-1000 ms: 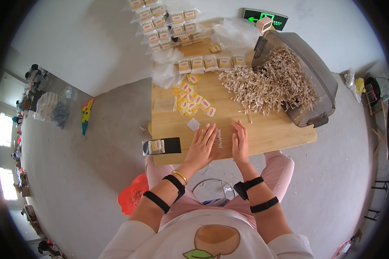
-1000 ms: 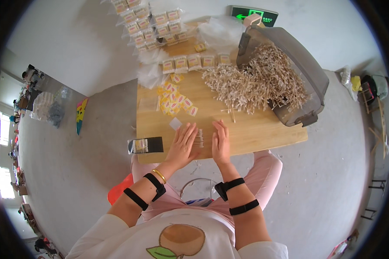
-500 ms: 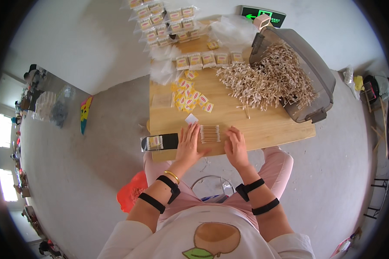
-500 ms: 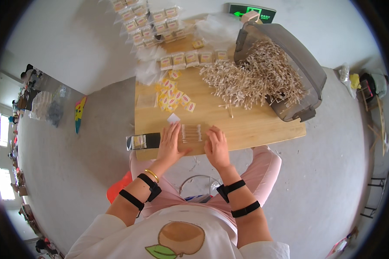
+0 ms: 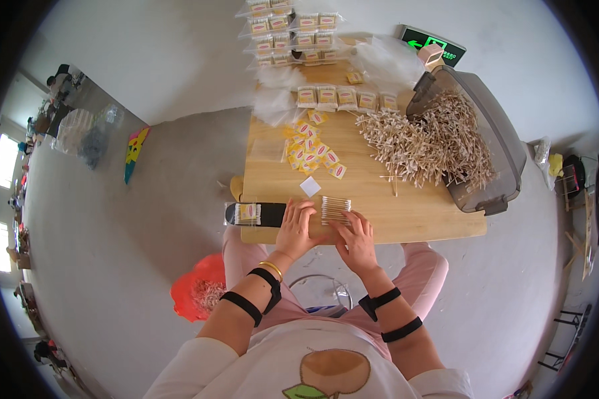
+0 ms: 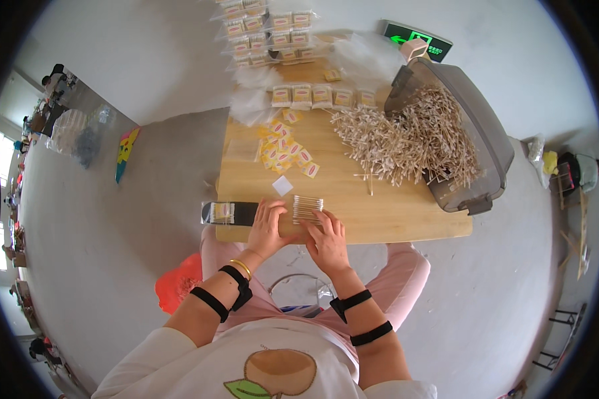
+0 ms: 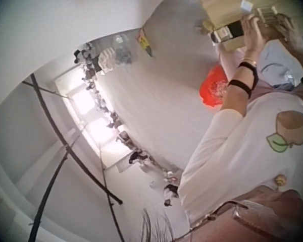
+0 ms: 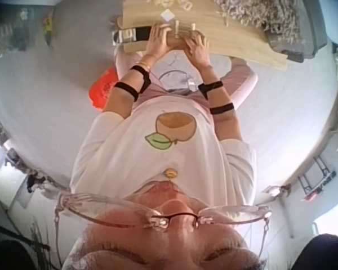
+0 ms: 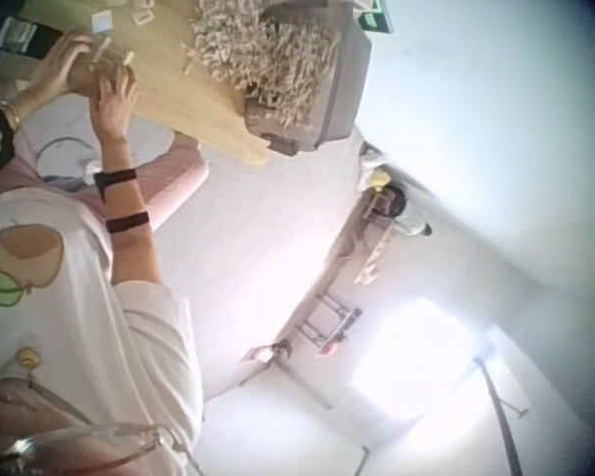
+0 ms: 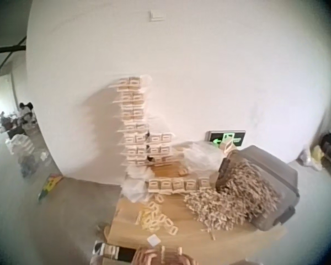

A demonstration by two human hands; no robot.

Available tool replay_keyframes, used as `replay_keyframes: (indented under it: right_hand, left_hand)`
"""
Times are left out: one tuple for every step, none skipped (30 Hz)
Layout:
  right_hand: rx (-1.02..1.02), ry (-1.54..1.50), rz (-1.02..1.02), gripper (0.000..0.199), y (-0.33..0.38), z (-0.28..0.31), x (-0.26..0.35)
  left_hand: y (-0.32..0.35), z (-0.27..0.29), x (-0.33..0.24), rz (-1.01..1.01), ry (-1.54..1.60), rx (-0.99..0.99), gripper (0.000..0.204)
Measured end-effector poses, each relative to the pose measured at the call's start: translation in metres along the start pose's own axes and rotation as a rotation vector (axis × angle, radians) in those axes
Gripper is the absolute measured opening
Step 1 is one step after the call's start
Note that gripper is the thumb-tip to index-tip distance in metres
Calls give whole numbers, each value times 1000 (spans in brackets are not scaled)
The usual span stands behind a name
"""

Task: Packing small plastic components or medical/hygiene parts into small bags and sealing them.

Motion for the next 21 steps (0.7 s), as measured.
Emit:
replay_keyframes:
  right_hand:
    - [-3,-5,1,48,-1,0,0]
    - [-6,-11,1,47,-2,1,1]
    - [-12,-14,1,46,-4,2,1]
    - [-22,-16,-5,45,-6,3,1]
    - [-32,-17,-10,44,-9,4,1]
    - [-43,-22,-16,43,-11,4,1]
    - [-44,-15,-19,42,-12,4,1]
    - [-45,-7,-23,41,-13,4,0]
    - [-43,-1,-27,40,-14,4,0]
    - [-43,1,-25,40,-15,3,1]
    - [-42,3,-24,39,-16,2,1]
    - [-43,8,-24,39,-16,3,1]
    - [-41,8,-22,39,-16,3,2]
    - [-39,8,-20,38,-16,2,3]
    - [-36,9,-18,38,-17,2,3]
    - [-42,12,-22,38,-18,3,3]
    - [-48,16,-25,38,-19,4,2]
    - [-54,18,-29,37,-19,5,2]
    - [-53,30,-22,37,-21,5,1]
    - [-52,43,-15,37,-23,6,0]
    - [-52,53,-8,37,-25,6,1]
  left_hand:
    - [1,0,1,-4,-8,-6,74]
    - [2,1,1,-8,-16,-13,75]
    - [2,0,2,-5,-24,-8,74]
    - [2,-1,3,-1,-33,-3,74]
    - [2,-2,3,2,-42,2,74]
    - [2,-2,4,4,-39,12,73]
    - [2,-3,4,5,-37,23,73]
    - [2,-5,4,6,-34,33,73]
    - [3,-5,5,10,-40,39,71]
    - [3,-5,6,13,-46,46,70]
    - [3,-5,6,16,-51,52,69]
    - [4,-5,6,13,-49,44,69]
    - [4,-5,6,11,-48,36,69]
    - [5,-4,6,9,-46,28,69]
    - [4,-4,6,5,-43,20,70]
    - [4,-3,6,2,-39,12,70]
    - [4,-3,5,-1,-36,4,71]
    - [5,-3,6,9,-36,17,70]
    - [5,-4,7,19,-36,30,69]
    - [5,-4,7,29,-37,43,68]
    - [5,-4,7,26,-36,45,68]
Point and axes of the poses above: each hand's wrist, its own y-axis away from the middle knuckle, its own z-axis out of the back of the hand, x = y × z, the point moved 8 cm from there along -y, towards the middle knuckle, and after that the axes turned 1 degree about y, right-handed, at the moved point
